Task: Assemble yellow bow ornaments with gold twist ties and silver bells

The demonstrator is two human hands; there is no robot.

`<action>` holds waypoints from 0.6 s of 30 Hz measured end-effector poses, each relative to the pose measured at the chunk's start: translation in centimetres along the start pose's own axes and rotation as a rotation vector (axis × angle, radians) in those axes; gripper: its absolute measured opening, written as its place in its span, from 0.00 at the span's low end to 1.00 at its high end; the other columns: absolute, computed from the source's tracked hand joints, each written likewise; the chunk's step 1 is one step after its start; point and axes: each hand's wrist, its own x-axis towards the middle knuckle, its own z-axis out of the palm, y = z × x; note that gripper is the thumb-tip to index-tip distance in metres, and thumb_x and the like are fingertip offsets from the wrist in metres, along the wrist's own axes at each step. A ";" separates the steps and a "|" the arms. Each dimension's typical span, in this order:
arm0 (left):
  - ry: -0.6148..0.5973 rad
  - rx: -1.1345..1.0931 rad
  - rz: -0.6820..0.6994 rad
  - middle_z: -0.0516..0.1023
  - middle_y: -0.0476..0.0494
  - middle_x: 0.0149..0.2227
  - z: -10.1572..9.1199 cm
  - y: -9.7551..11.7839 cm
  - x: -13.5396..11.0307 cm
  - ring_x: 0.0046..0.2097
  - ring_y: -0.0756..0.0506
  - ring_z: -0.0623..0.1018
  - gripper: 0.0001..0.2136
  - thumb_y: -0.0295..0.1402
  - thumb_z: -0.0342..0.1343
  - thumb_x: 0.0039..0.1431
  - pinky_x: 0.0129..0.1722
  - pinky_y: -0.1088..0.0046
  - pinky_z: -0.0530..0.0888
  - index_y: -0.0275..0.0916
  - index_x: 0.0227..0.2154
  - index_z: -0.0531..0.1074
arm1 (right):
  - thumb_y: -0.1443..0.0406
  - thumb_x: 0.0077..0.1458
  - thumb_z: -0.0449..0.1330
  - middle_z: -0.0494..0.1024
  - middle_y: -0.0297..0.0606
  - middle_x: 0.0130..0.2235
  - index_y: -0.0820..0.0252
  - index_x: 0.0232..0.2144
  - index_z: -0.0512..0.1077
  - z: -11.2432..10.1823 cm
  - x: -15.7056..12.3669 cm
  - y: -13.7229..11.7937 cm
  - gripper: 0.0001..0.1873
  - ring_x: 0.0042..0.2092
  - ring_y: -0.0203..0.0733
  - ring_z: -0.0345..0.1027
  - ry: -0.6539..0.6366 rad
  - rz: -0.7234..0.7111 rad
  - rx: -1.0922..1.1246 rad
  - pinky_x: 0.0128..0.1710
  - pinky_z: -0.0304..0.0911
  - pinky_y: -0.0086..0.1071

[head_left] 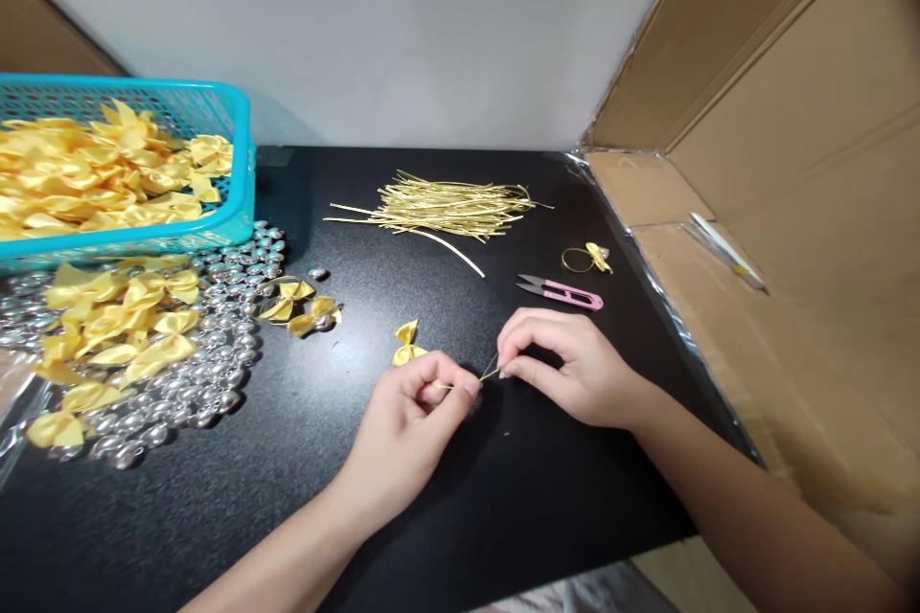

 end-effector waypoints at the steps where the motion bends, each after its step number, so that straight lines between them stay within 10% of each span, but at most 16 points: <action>1: 0.005 0.003 -0.004 0.55 0.58 0.17 0.0 0.0 0.0 0.20 0.55 0.51 0.13 0.41 0.55 0.54 0.19 0.78 0.48 0.38 0.21 0.66 | 0.72 0.59 0.59 0.74 0.37 0.32 0.63 0.29 0.71 -0.1 0.0 0.0 0.06 0.35 0.35 0.70 0.011 -0.004 -0.002 0.37 0.65 0.29; 10: 0.068 0.079 0.028 0.52 0.58 0.17 -0.1 -0.2 0.1 0.21 0.54 0.50 0.13 0.40 0.54 0.53 0.20 0.77 0.49 0.38 0.19 0.66 | 0.68 0.57 0.61 0.76 0.37 0.35 0.59 0.32 0.73 -3.2 0.0 1.1 0.01 0.35 0.39 0.70 0.340 0.155 -0.240 0.34 0.66 0.32; 18: 0.066 0.061 0.044 0.53 0.57 0.17 -0.5 -0.5 0.0 0.21 0.53 0.51 0.12 0.40 0.54 0.52 0.21 0.77 0.50 0.37 0.20 0.69 | 0.64 0.49 0.67 0.78 0.42 0.37 0.61 0.34 0.77 -5.0 -0.8 4.0 0.09 0.41 0.50 0.72 0.162 0.417 -0.734 0.42 0.66 0.41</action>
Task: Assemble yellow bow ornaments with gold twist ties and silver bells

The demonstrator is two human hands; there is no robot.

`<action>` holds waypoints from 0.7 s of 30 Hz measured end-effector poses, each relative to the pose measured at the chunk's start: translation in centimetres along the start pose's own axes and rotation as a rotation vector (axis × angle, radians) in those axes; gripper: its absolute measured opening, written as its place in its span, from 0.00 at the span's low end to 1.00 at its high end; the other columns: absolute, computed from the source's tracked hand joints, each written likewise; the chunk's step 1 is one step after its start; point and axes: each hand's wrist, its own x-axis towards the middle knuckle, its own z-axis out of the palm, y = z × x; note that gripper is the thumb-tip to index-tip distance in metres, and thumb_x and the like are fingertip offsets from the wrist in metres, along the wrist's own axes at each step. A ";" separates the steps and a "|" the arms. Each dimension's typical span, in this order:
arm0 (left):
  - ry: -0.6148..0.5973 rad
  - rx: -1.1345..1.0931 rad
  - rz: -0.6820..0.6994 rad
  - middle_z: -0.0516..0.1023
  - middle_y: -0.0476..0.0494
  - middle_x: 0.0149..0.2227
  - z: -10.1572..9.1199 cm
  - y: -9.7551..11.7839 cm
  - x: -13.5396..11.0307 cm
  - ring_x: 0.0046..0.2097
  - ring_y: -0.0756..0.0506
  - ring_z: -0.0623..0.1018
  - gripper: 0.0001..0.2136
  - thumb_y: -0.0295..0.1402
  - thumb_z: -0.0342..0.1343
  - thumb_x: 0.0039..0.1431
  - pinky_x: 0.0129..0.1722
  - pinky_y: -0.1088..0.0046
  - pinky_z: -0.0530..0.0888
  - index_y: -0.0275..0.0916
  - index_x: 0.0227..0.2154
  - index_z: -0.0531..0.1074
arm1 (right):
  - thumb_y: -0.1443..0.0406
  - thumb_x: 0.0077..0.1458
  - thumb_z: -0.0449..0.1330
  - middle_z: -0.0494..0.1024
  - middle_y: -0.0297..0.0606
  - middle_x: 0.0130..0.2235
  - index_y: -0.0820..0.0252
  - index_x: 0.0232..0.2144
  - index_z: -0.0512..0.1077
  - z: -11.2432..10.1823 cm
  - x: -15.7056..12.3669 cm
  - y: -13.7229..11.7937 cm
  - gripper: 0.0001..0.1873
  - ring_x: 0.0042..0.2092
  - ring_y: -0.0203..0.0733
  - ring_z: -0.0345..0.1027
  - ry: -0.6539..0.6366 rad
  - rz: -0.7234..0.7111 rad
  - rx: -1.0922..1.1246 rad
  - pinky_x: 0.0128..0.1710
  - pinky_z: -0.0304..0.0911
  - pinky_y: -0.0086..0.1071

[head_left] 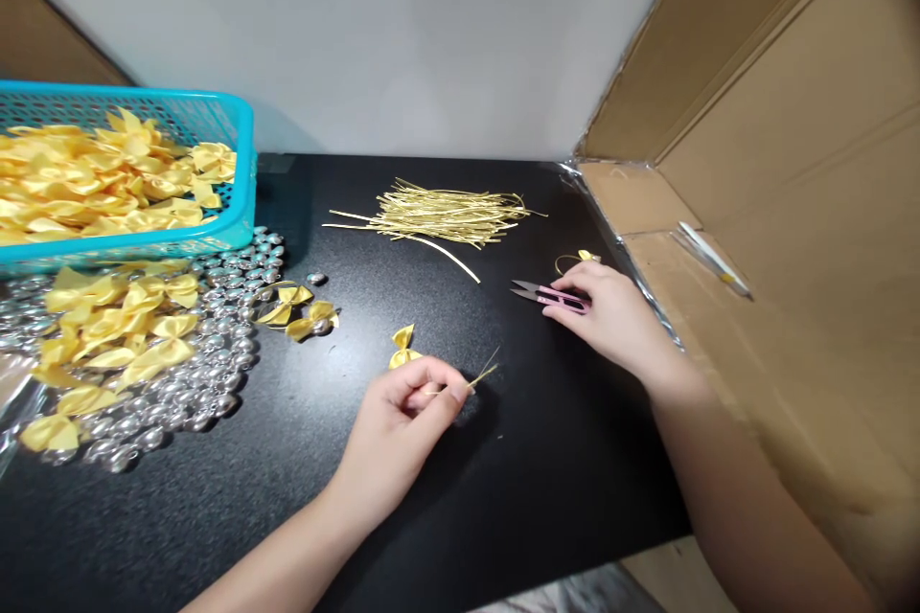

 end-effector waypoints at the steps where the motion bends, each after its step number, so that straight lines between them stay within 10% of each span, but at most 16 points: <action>1: 0.004 -0.011 0.003 0.52 0.57 0.17 0.0 -0.1 0.0 0.21 0.53 0.51 0.13 0.41 0.54 0.52 0.22 0.76 0.50 0.37 0.21 0.69 | 0.65 0.51 0.66 0.78 0.41 0.36 0.61 0.33 0.77 0.1 0.0 0.1 0.06 0.40 0.49 0.72 0.003 0.011 -0.004 0.41 0.66 0.40; 9: 0.035 -0.112 0.001 0.49 0.58 0.17 0.1 -0.6 0.0 0.22 0.53 0.52 0.12 0.41 0.61 0.50 0.23 0.76 0.51 0.37 0.22 0.75 | 0.68 0.62 0.51 0.75 0.46 0.36 0.60 0.30 0.70 1.0 0.1 -1.0 0.10 0.42 0.52 0.68 0.078 -0.001 -0.060 0.44 0.64 0.46; 13: 0.062 -0.194 -0.039 0.54 0.56 0.17 0.1 -0.9 0.1 0.22 0.53 0.53 0.13 0.44 0.63 0.49 0.23 0.76 0.51 0.37 0.23 0.79 | 0.62 0.64 0.50 0.75 0.42 0.35 0.57 0.30 0.63 1.1 -0.3 -2.5 0.10 0.35 0.44 0.70 0.189 0.121 0.442 0.37 0.64 0.40; 17: 0.118 -0.292 -0.034 0.59 0.54 0.17 0.1 -1.2 0.3 0.23 0.54 0.54 0.13 0.44 0.66 0.47 0.23 0.76 0.52 0.37 0.24 0.81 | 0.54 0.64 0.51 0.65 0.27 0.23 0.56 0.30 0.57 1.2 -1.6 -5.2 0.14 0.20 0.31 0.52 -0.169 0.208 1.209 0.21 0.47 0.26; 21: 0.167 -0.432 -0.053 0.56 0.57 0.15 0.2 -1.1 0.4 0.21 0.55 0.52 0.13 0.43 0.67 0.44 0.22 0.77 0.52 0.37 0.24 0.81 | 0.48 0.62 0.52 0.55 0.26 0.23 0.60 0.33 0.65 1.9 -2.7 -7.2 0.20 0.22 0.30 0.41 -0.451 0.238 1.321 0.21 0.38 0.27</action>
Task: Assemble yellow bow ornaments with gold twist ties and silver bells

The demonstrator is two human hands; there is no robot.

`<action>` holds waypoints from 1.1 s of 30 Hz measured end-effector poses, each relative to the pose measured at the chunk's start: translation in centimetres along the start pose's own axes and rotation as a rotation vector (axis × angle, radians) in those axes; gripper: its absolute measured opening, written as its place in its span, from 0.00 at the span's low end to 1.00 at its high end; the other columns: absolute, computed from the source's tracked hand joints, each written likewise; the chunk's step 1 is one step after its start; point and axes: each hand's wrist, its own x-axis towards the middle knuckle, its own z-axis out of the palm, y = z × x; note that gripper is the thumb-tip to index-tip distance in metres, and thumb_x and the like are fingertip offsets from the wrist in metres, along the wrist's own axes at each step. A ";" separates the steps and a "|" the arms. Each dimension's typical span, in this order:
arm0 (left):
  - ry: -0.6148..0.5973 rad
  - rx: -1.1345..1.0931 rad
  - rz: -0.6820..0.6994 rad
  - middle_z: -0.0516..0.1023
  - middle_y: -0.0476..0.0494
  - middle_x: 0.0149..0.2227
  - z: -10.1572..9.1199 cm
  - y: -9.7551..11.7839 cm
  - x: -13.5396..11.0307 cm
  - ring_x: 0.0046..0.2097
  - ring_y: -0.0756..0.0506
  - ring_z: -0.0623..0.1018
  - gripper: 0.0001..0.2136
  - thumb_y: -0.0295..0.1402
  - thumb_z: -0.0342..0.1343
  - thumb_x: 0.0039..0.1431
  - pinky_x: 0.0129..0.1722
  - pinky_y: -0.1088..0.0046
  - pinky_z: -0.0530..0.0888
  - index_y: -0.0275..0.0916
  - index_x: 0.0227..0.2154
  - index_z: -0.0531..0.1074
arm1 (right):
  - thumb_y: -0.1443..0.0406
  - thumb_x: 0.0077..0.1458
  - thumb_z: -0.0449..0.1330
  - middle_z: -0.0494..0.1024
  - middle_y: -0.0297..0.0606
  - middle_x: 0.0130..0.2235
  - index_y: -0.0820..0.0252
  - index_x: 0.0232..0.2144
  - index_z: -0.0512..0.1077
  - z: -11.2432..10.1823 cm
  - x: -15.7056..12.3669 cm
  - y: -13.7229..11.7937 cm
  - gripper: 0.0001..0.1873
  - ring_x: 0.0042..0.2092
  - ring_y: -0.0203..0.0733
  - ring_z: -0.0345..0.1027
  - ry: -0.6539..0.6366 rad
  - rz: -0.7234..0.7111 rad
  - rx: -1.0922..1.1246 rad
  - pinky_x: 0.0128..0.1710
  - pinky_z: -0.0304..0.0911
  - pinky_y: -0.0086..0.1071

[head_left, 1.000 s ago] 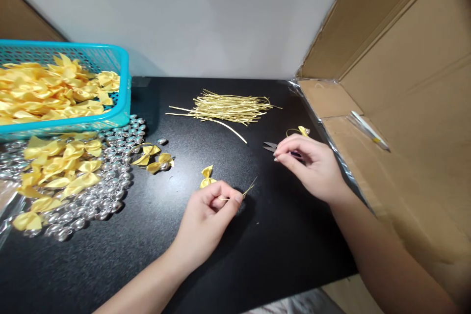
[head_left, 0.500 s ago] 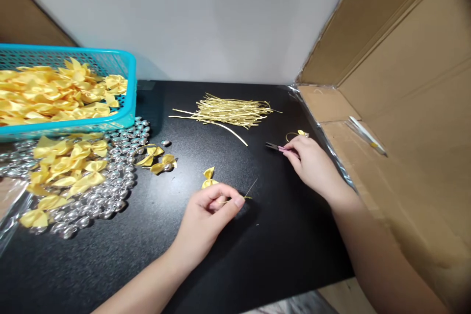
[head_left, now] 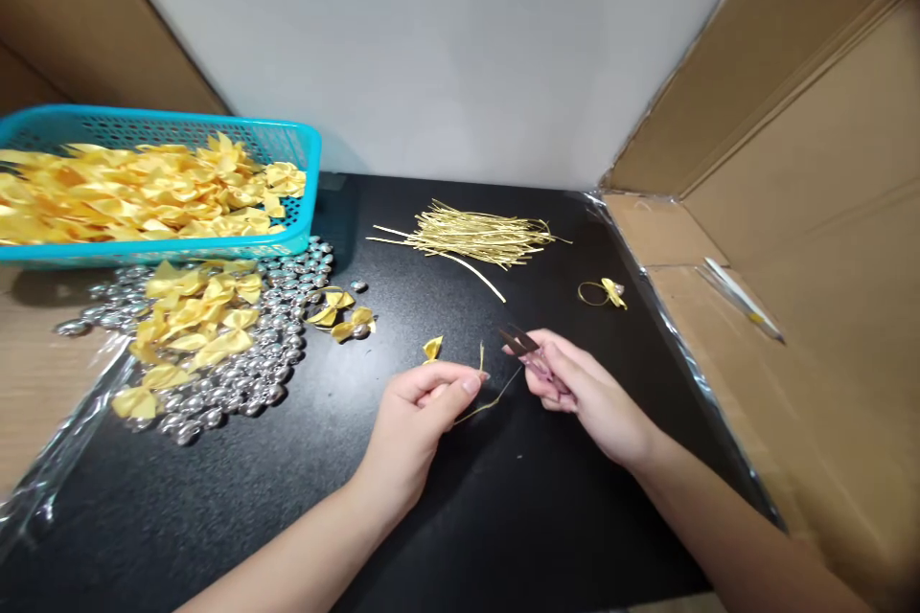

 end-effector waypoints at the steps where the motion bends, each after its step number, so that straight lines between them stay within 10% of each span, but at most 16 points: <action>1: 0.005 -0.026 -0.010 0.55 0.57 0.14 0.0 0.1 0.0 0.21 0.55 0.52 0.13 0.43 0.68 0.44 0.21 0.77 0.51 0.37 0.23 0.81 | 0.47 0.61 0.51 0.54 0.26 0.23 0.62 0.32 0.67 0.3 0.0 0.2 0.24 0.22 0.30 0.40 -0.017 0.018 -0.016 0.21 0.37 0.28; 33: -0.052 0.058 -0.072 0.56 0.57 0.14 0.2 0.7 0.0 0.20 0.55 0.51 0.12 0.41 0.66 0.45 0.20 0.78 0.51 0.36 0.20 0.77 | 0.43 0.56 0.55 0.54 0.27 0.22 0.60 0.20 0.61 1.3 0.0 1.0 0.28 0.22 0.29 0.40 -0.003 0.100 -0.046 0.20 0.36 0.28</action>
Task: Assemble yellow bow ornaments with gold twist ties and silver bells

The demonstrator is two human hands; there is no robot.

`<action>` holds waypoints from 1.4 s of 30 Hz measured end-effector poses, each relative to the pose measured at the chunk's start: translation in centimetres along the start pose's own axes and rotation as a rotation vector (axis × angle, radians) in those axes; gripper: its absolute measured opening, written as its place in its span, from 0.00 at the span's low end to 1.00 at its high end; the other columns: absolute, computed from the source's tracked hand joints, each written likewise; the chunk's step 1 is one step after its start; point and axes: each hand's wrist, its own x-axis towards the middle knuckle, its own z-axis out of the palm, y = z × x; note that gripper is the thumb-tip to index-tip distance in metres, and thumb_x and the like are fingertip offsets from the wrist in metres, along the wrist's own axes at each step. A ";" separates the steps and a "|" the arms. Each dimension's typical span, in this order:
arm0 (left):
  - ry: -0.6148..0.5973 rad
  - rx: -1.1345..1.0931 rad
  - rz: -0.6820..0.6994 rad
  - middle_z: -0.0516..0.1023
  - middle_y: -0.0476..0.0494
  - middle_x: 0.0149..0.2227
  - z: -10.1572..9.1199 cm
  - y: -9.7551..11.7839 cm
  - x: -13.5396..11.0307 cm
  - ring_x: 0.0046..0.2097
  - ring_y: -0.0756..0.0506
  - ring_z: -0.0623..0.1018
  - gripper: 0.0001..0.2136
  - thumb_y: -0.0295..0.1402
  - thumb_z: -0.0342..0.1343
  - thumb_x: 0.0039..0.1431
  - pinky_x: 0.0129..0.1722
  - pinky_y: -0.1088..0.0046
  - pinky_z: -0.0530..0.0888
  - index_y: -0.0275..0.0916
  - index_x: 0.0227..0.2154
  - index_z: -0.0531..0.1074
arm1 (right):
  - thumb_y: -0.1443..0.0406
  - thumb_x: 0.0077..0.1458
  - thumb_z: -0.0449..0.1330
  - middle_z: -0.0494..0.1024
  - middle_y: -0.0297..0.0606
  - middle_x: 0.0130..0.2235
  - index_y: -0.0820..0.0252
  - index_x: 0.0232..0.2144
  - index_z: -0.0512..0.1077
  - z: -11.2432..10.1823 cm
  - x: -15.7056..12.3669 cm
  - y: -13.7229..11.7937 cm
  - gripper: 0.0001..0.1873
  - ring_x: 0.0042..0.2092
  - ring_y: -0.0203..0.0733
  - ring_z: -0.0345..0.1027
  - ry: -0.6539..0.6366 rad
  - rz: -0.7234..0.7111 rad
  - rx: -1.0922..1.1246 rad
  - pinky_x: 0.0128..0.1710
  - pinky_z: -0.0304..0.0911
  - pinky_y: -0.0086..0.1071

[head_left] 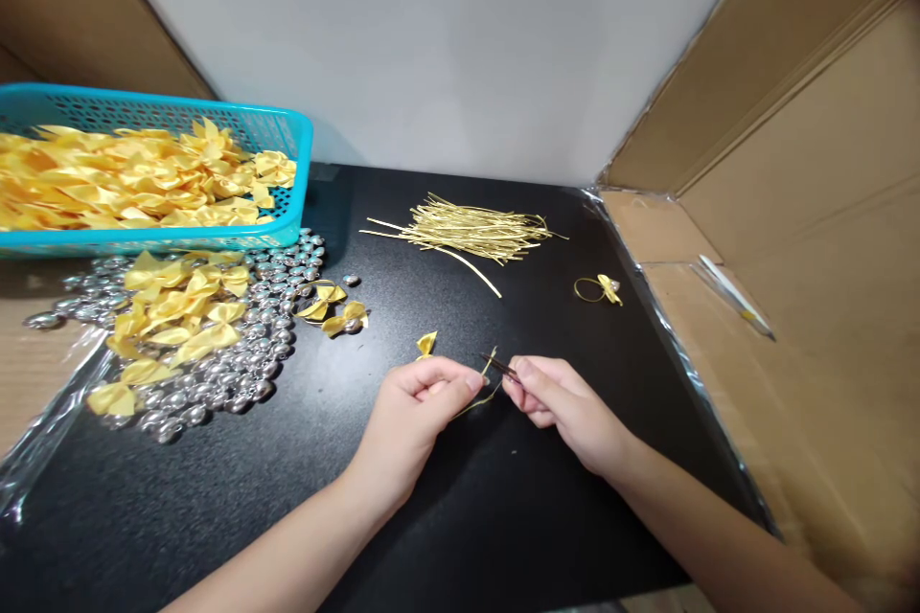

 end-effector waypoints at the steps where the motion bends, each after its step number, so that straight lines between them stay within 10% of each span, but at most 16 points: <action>1: 0.000 0.001 0.001 0.56 0.57 0.14 0.0 0.0 0.0 0.20 0.55 0.51 0.12 0.41 0.66 0.45 0.20 0.78 0.51 0.36 0.20 0.77 | 0.43 0.55 0.55 0.54 0.27 0.22 0.60 0.20 0.60 0.0 0.0 0.0 0.28 0.22 0.29 0.40 0.003 -0.001 -0.002 0.20 0.36 0.28; 13: 0.017 -0.003 -0.015 0.57 0.57 0.14 -0.1 -0.1 0.0 0.20 0.55 0.52 0.13 0.42 0.66 0.44 0.21 0.78 0.51 0.36 0.20 0.78 | 0.44 0.57 0.54 0.55 0.28 0.22 0.59 0.19 0.58 -0.4 0.0 -0.1 0.28 0.22 0.30 0.42 0.040 -0.052 -0.018 0.20 0.39 0.27; 21: 0.030 -0.009 -0.015 0.57 0.57 0.14 -0.2 -0.3 0.2 0.21 0.55 0.52 0.13 0.43 0.66 0.44 0.22 0.77 0.49 0.37 0.21 0.78 | 0.56 0.63 0.54 0.73 0.37 0.30 0.60 0.43 0.70 -5.6 2.0 0.1 0.14 0.32 0.43 0.70 0.635 -0.401 -0.918 0.34 0.61 0.34; 32: -0.073 -0.116 0.252 0.72 0.50 0.27 -0.8 -0.2 0.6 0.32 0.50 0.69 0.10 0.41 0.67 0.49 0.34 0.75 0.65 0.40 0.22 0.79 | 0.60 0.59 0.59 0.72 0.43 0.36 0.60 0.35 0.75 -8.2 4.5 1.7 0.10 0.40 0.49 0.66 0.691 -0.527 -1.076 0.43 0.63 0.42; 42: -0.076 -0.019 0.316 0.69 0.53 0.20 -1.2 2.2 1.3 0.23 0.54 0.61 0.09 0.41 0.66 0.48 0.26 0.77 0.60 0.40 0.25 0.80 | 0.61 0.54 0.62 0.74 0.48 0.39 0.61 0.36 0.75 -7.5 4.0 0.9 0.09 0.46 0.57 0.66 0.742 -0.532 -0.998 0.49 0.59 0.54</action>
